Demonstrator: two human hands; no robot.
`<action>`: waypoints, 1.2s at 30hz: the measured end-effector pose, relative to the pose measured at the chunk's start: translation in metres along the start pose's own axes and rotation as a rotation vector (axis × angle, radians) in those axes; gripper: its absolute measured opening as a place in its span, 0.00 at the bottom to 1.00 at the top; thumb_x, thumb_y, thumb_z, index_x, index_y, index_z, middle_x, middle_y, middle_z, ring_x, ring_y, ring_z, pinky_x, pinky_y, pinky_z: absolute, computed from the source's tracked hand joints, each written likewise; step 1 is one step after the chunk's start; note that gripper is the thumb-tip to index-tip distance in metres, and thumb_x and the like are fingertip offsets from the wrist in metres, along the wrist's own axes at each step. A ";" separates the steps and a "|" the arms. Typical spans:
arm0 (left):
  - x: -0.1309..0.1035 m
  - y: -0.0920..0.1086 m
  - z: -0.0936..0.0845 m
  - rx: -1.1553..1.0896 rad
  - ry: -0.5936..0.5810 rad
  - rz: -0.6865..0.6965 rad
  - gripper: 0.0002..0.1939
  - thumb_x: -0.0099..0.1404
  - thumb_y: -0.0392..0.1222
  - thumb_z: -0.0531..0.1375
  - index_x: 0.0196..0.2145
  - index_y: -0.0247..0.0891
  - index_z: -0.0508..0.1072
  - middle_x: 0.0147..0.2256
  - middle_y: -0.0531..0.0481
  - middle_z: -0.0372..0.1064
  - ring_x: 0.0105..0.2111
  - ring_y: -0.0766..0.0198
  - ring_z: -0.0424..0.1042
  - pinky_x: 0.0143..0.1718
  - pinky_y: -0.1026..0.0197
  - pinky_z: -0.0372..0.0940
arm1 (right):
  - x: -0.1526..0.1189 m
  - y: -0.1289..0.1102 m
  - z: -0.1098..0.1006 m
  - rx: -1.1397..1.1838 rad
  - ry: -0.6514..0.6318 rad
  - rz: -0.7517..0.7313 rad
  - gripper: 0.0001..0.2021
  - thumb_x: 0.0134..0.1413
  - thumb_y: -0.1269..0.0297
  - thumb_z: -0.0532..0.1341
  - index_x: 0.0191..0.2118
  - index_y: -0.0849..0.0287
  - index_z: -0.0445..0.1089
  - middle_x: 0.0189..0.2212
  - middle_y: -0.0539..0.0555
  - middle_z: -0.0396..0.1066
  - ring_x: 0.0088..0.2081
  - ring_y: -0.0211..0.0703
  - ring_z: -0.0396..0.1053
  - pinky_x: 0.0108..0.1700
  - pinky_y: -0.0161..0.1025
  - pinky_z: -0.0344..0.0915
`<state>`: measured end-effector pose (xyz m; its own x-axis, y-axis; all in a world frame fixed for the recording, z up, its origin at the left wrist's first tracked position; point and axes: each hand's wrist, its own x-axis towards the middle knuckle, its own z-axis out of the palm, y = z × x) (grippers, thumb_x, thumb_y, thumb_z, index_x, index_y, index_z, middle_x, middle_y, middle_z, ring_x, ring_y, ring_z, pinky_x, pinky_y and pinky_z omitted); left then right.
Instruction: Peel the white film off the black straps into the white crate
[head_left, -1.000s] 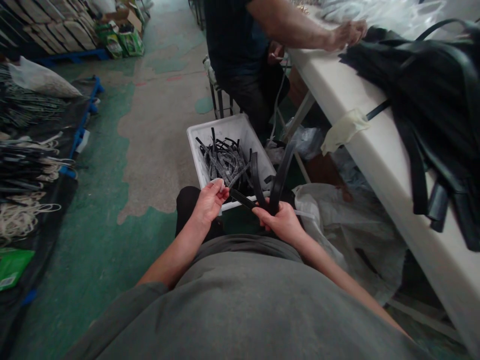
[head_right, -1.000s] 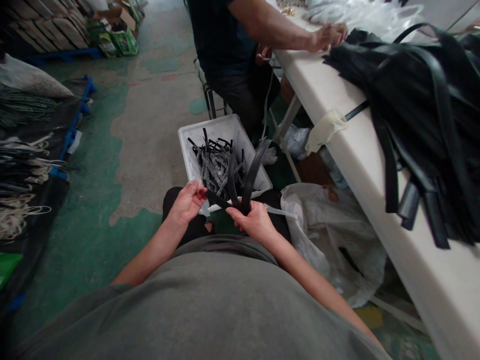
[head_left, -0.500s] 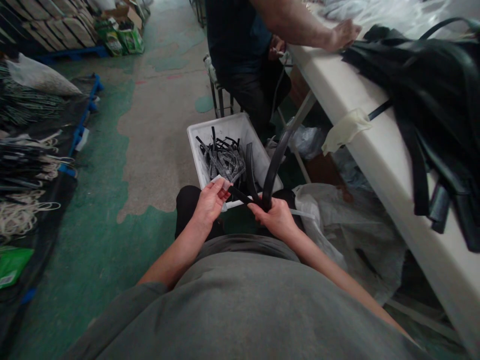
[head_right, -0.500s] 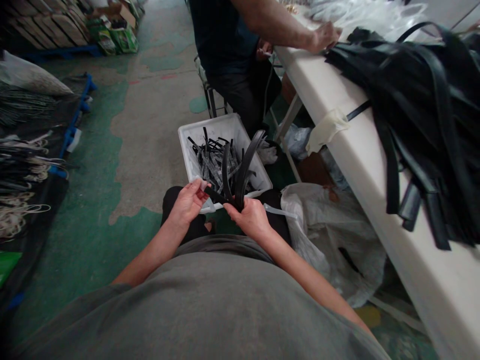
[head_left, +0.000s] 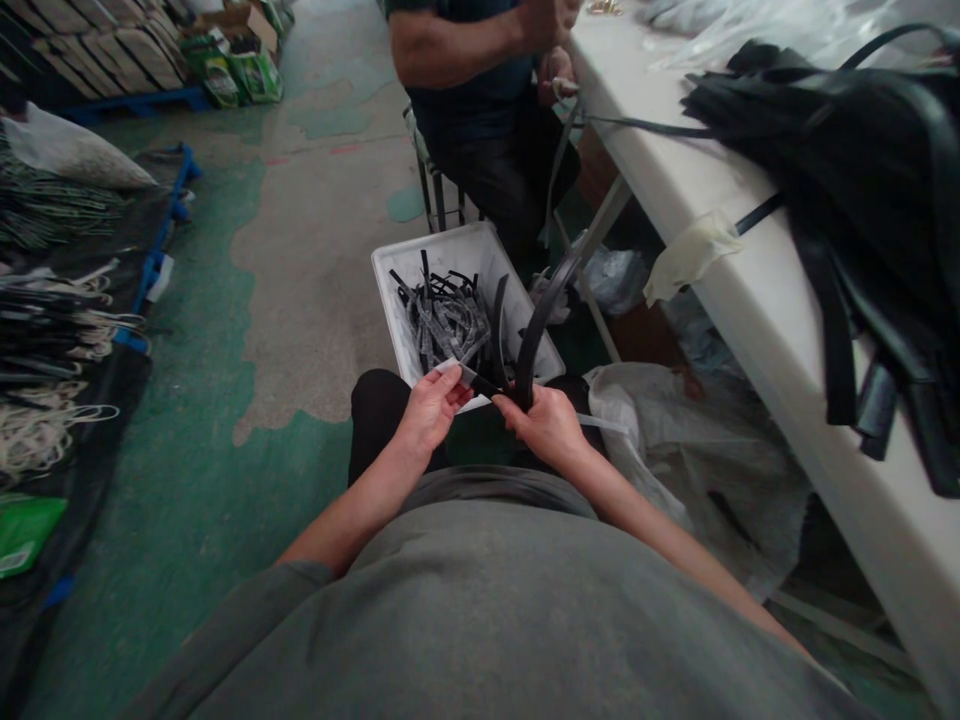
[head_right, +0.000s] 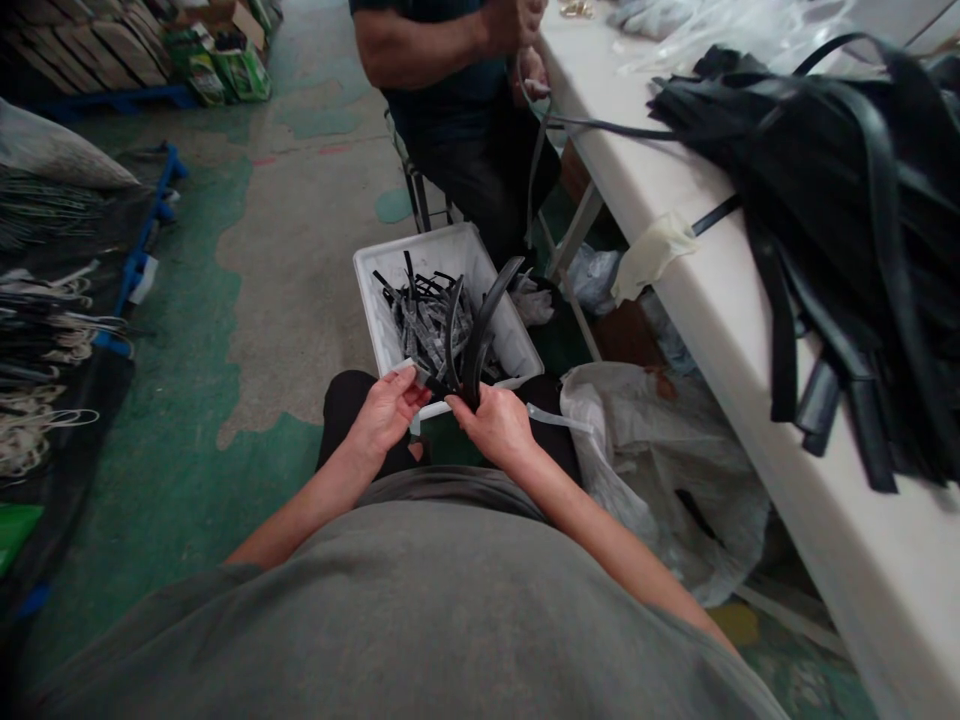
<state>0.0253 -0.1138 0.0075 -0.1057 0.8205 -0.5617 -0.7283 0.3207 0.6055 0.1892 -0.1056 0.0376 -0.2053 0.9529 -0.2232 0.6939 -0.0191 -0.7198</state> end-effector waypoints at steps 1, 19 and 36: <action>0.000 -0.003 0.000 0.007 -0.011 -0.023 0.14 0.48 0.38 0.72 0.30 0.36 0.71 0.27 0.54 0.74 0.26 0.69 0.73 0.34 0.65 0.68 | 0.002 -0.003 -0.001 0.026 -0.028 0.001 0.17 0.58 0.54 0.59 0.24 0.59 0.71 0.18 0.52 0.72 0.20 0.40 0.71 0.25 0.33 0.62; 0.010 0.001 0.006 0.001 -0.044 0.010 0.18 0.42 0.38 0.75 0.24 0.34 0.70 0.20 0.58 0.66 0.19 0.76 0.63 0.22 0.71 0.60 | 0.000 -0.018 -0.050 0.053 -0.261 -0.086 0.19 0.62 0.59 0.56 0.56 0.55 0.68 0.26 0.48 0.76 0.20 0.35 0.71 0.23 0.30 0.63; 0.005 -0.004 0.021 -0.038 -0.173 -0.138 0.18 0.44 0.41 0.75 0.28 0.34 0.72 0.21 0.58 0.66 0.20 0.75 0.64 0.23 0.70 0.62 | 0.006 -0.028 -0.050 -0.187 -0.087 -0.081 0.20 0.61 0.60 0.56 0.56 0.58 0.69 0.23 0.50 0.75 0.20 0.40 0.71 0.24 0.34 0.63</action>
<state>0.0421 -0.1011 0.0148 0.1122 0.8400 -0.5308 -0.7530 0.4204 0.5062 0.2030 -0.0846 0.0891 -0.3189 0.9192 -0.2310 0.7868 0.1209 -0.6053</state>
